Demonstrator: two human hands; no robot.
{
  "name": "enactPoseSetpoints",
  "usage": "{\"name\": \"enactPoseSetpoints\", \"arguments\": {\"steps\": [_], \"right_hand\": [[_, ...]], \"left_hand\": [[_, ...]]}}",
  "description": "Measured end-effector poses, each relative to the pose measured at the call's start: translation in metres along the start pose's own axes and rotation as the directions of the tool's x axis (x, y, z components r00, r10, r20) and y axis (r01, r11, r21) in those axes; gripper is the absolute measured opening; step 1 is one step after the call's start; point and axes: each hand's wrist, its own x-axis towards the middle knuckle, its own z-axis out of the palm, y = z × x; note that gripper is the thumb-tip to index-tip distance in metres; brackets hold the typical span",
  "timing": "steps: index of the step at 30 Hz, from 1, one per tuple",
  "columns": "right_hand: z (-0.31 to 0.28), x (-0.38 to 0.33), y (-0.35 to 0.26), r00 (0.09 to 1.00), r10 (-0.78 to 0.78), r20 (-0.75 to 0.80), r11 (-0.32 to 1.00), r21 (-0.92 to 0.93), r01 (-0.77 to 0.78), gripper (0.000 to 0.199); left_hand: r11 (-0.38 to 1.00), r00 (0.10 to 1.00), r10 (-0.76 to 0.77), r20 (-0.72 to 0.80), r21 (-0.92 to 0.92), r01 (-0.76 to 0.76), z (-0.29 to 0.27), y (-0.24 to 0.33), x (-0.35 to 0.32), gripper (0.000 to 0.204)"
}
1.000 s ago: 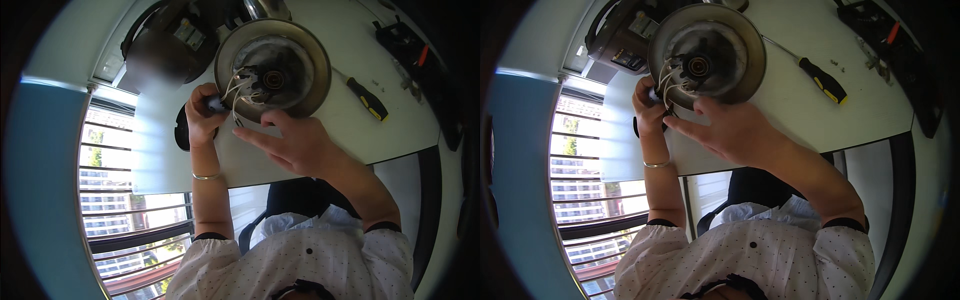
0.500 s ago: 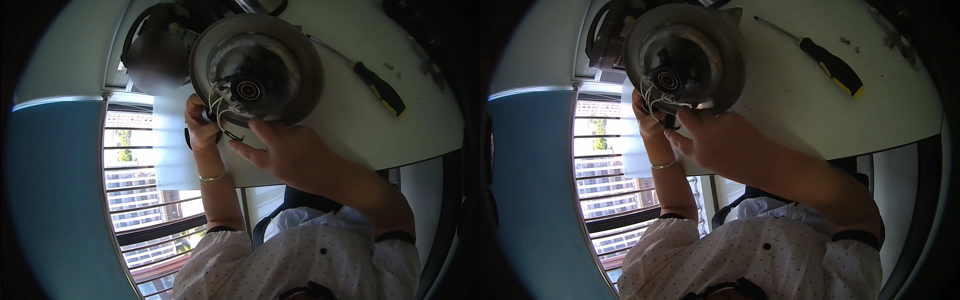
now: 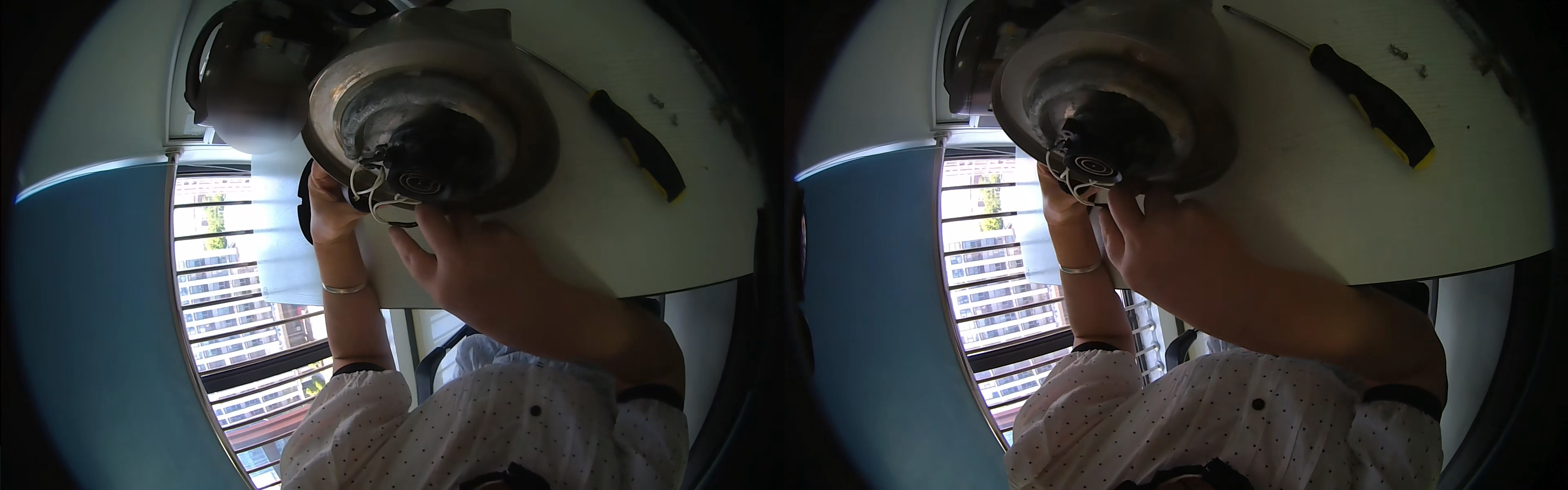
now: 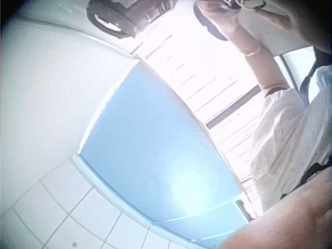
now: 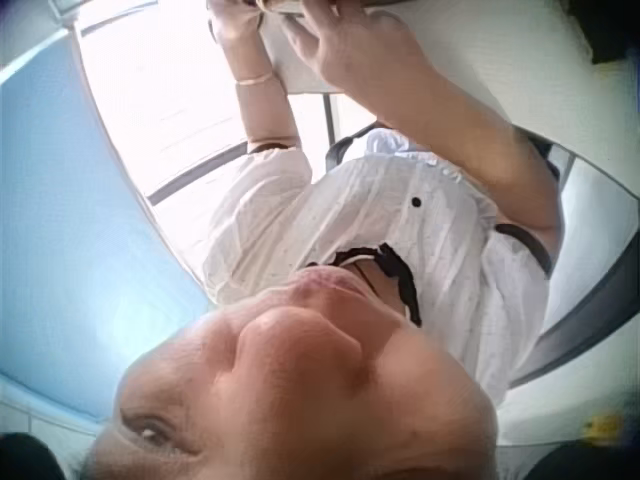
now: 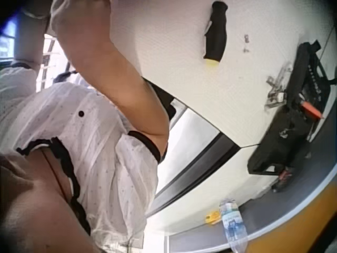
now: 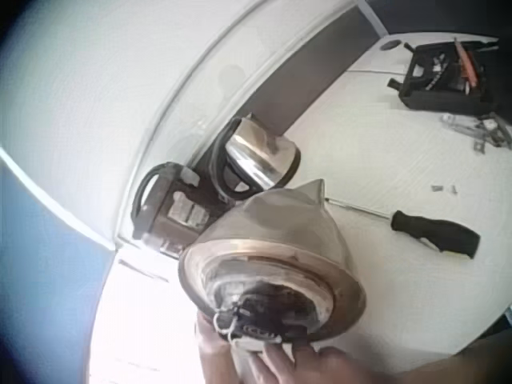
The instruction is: The person uses a screwdriver to remove screws from the base of an electric kettle. After removing the screws, the person detaches the base cover and inspects the internal wiring.
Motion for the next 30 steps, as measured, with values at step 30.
{"name": "enactPoseSetpoints", "arguments": {"steps": [30], "right_hand": [[0.001,-0.003,-0.001,0.998,0.06,0.017,0.998,0.025,-0.06,0.046]], "left_hand": [[1.0,0.996,-0.009,0.093,0.023,0.006,0.011,0.004,0.006,0.057]]}}
